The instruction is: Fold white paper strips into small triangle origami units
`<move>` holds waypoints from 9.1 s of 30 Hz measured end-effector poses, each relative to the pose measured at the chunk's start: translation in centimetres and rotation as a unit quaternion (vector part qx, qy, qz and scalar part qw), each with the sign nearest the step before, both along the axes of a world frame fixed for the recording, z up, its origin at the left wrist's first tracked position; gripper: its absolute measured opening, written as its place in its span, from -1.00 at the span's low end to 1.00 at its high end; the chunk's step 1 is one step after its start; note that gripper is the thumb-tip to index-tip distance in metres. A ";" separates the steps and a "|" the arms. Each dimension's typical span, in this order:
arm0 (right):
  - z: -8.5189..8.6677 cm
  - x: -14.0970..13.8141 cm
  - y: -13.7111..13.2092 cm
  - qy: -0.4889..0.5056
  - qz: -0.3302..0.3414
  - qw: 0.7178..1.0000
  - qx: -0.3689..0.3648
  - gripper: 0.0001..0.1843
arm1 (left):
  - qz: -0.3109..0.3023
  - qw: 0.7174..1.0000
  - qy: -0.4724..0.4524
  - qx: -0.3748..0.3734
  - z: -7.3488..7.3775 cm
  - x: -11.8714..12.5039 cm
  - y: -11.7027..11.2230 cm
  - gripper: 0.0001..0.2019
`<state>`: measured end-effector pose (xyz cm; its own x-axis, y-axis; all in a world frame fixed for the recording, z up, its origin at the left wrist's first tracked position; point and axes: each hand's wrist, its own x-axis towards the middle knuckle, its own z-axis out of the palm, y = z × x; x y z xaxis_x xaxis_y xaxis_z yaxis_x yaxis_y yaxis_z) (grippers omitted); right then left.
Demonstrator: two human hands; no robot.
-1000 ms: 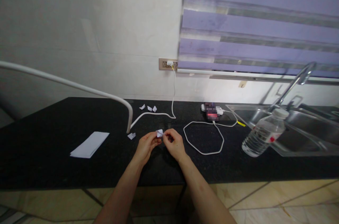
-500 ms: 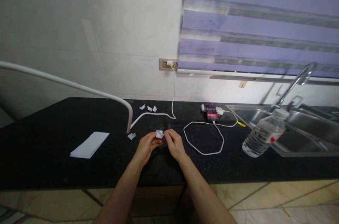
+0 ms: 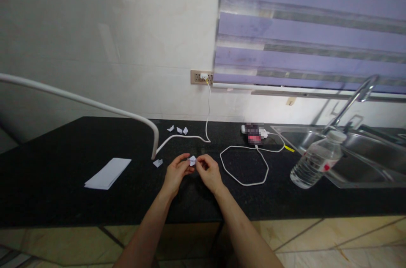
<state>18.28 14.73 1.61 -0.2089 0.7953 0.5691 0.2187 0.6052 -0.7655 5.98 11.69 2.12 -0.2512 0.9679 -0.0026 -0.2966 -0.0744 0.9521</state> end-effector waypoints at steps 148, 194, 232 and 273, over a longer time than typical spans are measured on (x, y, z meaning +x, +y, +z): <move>-0.4 0.0 0.3 0.009 0.023 0.999 -0.047 -0.83 | 0.118 0.962 0.228 0.090 -0.2 0.4 -0.1 -0.84; 0.4 0.0 -0.4 -0.098 -0.064 0.986 0.114 -0.84 | 0.067 0.979 0.191 -0.017 -0.6 0.4 0.1 -0.76; 0.1 0.4 0.9 0.187 0.220 0.893 -0.346 -0.83 | -0.121 0.984 -0.126 -0.024 0.0 0.3 -0.8 -0.84; 0.5 0.2 0.0 0.214 0.296 0.838 -0.406 -0.80 | -0.244 0.920 -0.296 -0.075 0.4 0.2 -1.4 -0.74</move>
<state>18.46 14.69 2.08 -0.6183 0.7859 0.0134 -0.3353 -0.2483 -0.9088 6.16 10.34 2.49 0.3014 0.9429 -0.1420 -0.7306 0.3240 0.6010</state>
